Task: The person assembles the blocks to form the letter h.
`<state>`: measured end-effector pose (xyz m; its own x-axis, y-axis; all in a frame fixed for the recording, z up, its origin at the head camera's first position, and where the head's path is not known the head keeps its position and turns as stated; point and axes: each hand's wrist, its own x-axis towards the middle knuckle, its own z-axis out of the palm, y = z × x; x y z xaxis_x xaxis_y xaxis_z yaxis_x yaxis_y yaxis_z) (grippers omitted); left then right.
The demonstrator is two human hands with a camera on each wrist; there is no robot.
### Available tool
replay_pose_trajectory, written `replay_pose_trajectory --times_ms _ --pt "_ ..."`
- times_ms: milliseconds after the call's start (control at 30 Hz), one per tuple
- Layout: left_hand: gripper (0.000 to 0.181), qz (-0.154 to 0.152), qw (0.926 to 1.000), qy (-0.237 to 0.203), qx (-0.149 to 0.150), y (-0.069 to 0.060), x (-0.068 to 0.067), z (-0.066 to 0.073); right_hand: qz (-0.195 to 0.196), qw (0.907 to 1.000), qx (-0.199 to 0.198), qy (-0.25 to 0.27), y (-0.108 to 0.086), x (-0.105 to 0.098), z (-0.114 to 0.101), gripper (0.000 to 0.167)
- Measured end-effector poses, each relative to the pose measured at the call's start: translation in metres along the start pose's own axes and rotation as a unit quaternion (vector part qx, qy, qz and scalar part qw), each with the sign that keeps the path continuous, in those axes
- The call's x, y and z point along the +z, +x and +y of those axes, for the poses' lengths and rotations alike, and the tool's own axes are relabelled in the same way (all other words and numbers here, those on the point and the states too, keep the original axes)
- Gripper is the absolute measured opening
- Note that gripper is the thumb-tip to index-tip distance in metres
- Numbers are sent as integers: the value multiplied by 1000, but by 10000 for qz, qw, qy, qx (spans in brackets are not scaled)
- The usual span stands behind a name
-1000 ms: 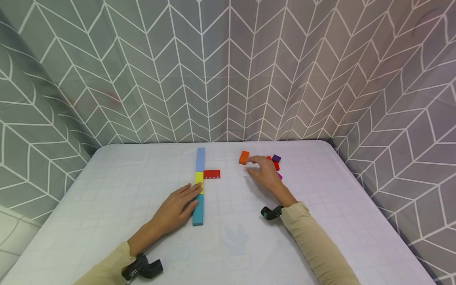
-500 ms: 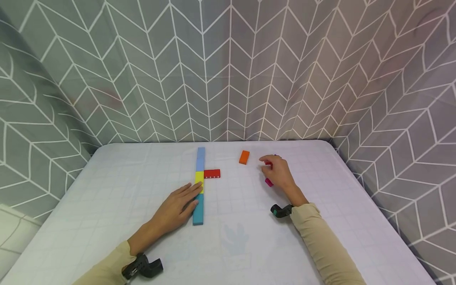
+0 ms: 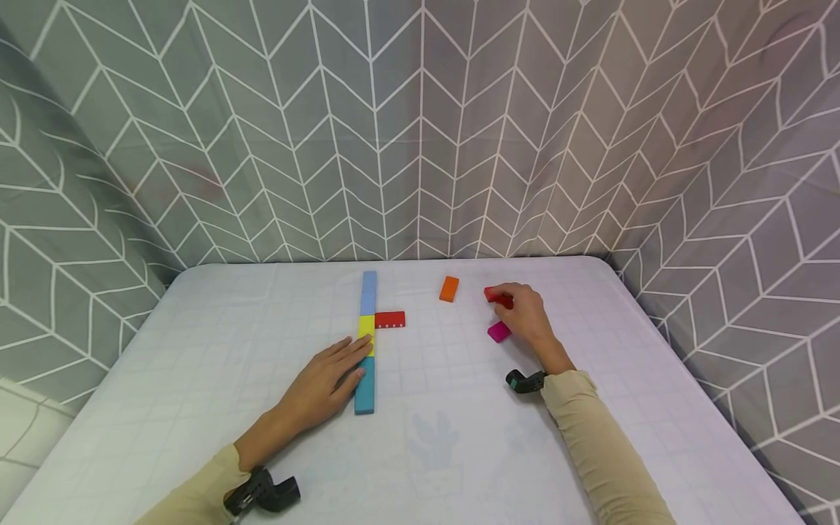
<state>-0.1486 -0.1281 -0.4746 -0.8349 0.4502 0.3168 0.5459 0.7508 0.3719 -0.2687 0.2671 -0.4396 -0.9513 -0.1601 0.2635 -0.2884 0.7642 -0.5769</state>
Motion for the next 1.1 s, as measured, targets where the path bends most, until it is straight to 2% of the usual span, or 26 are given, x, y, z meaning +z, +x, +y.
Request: replay_pose_trajectory --times_ms 167,733,1100 --pt "50 24 10000 -41 62 1 1 -1 11 9999 142 2 -2 -5 5 32" --pt "51 -60 10000 -7 -54 1 0 -1 -261 9984 510 16 -1 -9 16 34" --pt "51 -103 9999 -26 -102 0 0 1 0 9989 420 210 -2 -9 19 31"
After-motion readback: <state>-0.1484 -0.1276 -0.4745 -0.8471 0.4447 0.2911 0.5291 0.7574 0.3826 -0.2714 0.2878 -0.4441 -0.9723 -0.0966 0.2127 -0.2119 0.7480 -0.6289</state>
